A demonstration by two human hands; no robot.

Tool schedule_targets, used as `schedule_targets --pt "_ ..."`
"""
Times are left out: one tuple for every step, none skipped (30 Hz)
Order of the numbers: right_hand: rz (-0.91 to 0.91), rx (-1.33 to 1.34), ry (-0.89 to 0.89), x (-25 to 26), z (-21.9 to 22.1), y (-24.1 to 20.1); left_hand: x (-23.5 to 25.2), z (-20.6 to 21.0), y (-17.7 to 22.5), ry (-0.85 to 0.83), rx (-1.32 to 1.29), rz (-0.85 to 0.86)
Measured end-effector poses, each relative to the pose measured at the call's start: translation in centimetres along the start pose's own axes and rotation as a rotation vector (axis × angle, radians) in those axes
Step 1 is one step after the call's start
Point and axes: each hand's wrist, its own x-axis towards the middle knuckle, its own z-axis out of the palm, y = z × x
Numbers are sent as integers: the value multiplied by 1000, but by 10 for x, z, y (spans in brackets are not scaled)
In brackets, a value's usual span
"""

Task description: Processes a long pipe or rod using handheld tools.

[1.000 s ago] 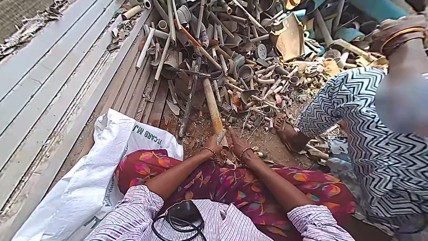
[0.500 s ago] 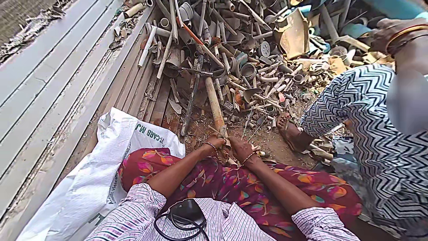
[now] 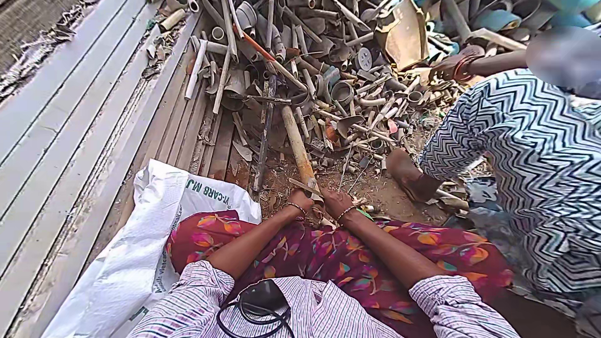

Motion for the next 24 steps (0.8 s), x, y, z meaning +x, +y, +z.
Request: schedule_targets --pt "11 -7 -15 1 -1 -1 2 1 -1 8 10 11" --pt "12 -9 -20 2 -1 -2 3 1 -2 16 18 19" --pt "13 -13 -24 2 -1 -2 3 0 -2 19 27 24" --pt "17 -10 -24 3 -1 -3 4 0 -3 18 35 25" --pt "35 2 -22 5 -1 -2 4 0 -3 14 38 28" --pt "75 39 -19 7 -2 2 5 1 -3 4 36 38" --pt "144 105 -10 11 -5 11 3 4 -3 -9 30 58" --pt "206 150 11 15 -8 23 -1 7 -3 -21 21 81" --pt "238 172 39 15 -11 32 -3 10 -3 -22 -2 91" --pt "237 184 78 15 -13 34 -3 8 -3 -19 -21 87" --pt "207 188 118 11 -13 30 1 5 -4 -14 -39 69" --pt "155 188 139 5 -12 22 5 4 -4 -10 -64 48" --pt "84 171 140 -3 -9 12 8 3 -4 -4 -86 29" --pt "18 140 119 -7 -3 2 9 2 -4 1 -92 9" --pt "-31 105 87 -9 4 -4 6 1 -2 8 -82 -15" --pt "-57 78 65 -8 10 -7 2 0 0 0 -71 -43" --pt "-52 65 58 -6 12 -5 0 1 1 -7 -61 -46" --pt "-18 73 52 -4 9 -2 2 2 1 -6 -54 -12" --pt "47 98 32 0 3 4 4 4 -1 -8 -54 31" --pt "126 135 10 4 -4 12 4 7 -1 -12 -71 74" --pt "179 152 17 9 -7 21 1 9 -1 -12 -90 105" --pt "192 172 45 11 -7 25 -1 9 -1 -11 -126 114" --pt "172 192 93 9 -8 22 -2 6 -1 -15 -165 97" --pt "134 211 139 4 -7 16 0 4 -2 -23 -210 65"
